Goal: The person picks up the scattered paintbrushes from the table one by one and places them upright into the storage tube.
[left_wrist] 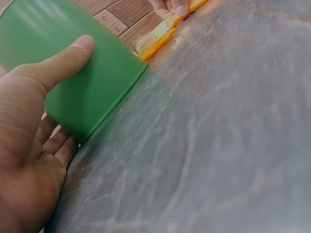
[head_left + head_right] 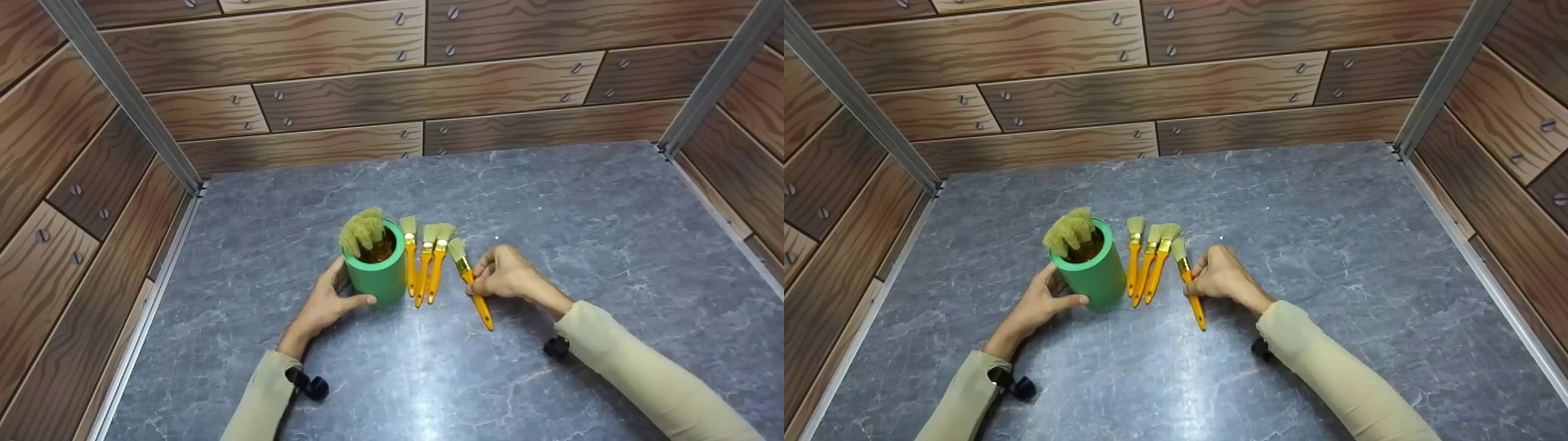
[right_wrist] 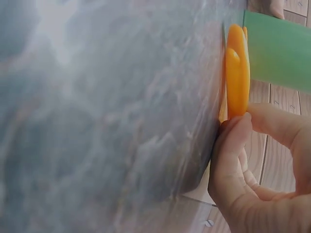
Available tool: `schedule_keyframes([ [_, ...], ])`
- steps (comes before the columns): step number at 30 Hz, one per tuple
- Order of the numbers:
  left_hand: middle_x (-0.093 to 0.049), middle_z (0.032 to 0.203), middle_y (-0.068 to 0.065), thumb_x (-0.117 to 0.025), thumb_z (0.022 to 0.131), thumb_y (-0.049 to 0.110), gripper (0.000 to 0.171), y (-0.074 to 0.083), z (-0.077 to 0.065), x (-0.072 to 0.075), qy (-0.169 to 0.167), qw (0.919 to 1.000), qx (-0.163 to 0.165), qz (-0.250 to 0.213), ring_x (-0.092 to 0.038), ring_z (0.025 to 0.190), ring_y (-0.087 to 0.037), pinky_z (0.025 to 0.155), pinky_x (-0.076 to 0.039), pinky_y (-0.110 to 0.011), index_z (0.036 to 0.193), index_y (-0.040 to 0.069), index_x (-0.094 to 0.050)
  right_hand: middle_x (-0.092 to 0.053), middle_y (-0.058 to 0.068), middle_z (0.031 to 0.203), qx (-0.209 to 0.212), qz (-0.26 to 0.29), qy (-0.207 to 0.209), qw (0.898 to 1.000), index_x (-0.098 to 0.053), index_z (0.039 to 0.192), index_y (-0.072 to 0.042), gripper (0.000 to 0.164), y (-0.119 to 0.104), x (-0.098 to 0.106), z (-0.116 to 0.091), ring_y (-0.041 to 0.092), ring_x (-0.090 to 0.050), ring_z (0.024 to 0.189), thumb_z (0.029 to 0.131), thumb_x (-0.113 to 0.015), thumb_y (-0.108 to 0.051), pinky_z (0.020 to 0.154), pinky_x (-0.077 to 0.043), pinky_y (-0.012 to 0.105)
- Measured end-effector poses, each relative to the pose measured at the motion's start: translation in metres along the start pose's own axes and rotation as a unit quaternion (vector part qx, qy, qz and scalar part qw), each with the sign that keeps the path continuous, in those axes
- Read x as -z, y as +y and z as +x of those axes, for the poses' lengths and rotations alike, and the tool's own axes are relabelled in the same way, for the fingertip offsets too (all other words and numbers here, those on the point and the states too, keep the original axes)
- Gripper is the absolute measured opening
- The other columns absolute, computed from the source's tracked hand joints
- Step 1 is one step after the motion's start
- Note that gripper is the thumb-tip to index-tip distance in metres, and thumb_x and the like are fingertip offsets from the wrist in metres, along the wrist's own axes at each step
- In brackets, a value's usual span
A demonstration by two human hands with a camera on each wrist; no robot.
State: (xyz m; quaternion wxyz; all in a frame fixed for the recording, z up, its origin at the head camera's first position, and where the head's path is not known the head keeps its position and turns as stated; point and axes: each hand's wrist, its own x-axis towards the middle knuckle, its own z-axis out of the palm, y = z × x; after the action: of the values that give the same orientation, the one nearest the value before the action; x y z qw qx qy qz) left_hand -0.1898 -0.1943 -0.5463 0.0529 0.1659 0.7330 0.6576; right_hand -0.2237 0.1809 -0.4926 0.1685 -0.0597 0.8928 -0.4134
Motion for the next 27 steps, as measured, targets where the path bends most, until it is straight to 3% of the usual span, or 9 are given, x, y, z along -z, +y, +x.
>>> schedule_keyframes([
  [9,-0.046,0.166,0.003,-0.092,0.086,0.017,0.099,0.001,0.000,0.000,-0.004,1.0000,0.000,0.005,-0.041,0.156,-0.019,0.131,-0.033,-0.041,0.167,0.028,-0.035,-0.075,0.001,0.079,0.006,0.053,-0.008,0.999,-0.072,0.099,0.000,0.034,-0.001,0.011,-0.003,0.011,-0.066,0.070,0.078,-0.095,-0.014,0.062,-0.057,0.021],
  [17,-0.047,0.166,0.002,-0.093,0.085,0.015,0.099,0.001,0.001,0.000,0.000,1.0000,-0.003,-0.005,-0.041,0.156,-0.020,0.132,-0.032,-0.040,0.166,0.025,-0.037,-0.072,0.011,0.098,0.081,0.127,-0.010,0.989,-0.066,0.115,0.007,0.035,-0.019,0.026,-0.007,0.017,-0.068,0.086,0.089,-0.085,-0.006,0.079,-0.063,0.026],
  [21,-0.048,0.166,0.001,-0.094,0.084,0.014,0.100,0.001,0.000,0.001,0.001,0.9999,-0.001,-0.010,-0.041,0.156,-0.022,0.132,-0.032,-0.042,0.166,0.024,-0.038,-0.072,0.015,0.103,0.116,0.130,-0.001,0.985,-0.068,0.117,0.010,0.032,-0.032,0.034,-0.011,0.017,-0.070,0.089,0.092,-0.082,-0.005,0.082,-0.064,0.025],
  [27,-0.050,0.164,0.001,-0.094,0.083,0.014,0.098,0.001,-0.001,0.001,0.006,0.9999,0.003,-0.009,-0.043,0.155,-0.021,0.131,-0.033,-0.041,0.164,0.026,-0.041,-0.071,0.017,0.102,0.143,0.169,0.000,0.975,-0.068,0.116,0.012,0.028,-0.054,0.039,-0.015,0.017,-0.076,0.087,0.093,-0.080,0.000,0.086,-0.068,0.034],
])
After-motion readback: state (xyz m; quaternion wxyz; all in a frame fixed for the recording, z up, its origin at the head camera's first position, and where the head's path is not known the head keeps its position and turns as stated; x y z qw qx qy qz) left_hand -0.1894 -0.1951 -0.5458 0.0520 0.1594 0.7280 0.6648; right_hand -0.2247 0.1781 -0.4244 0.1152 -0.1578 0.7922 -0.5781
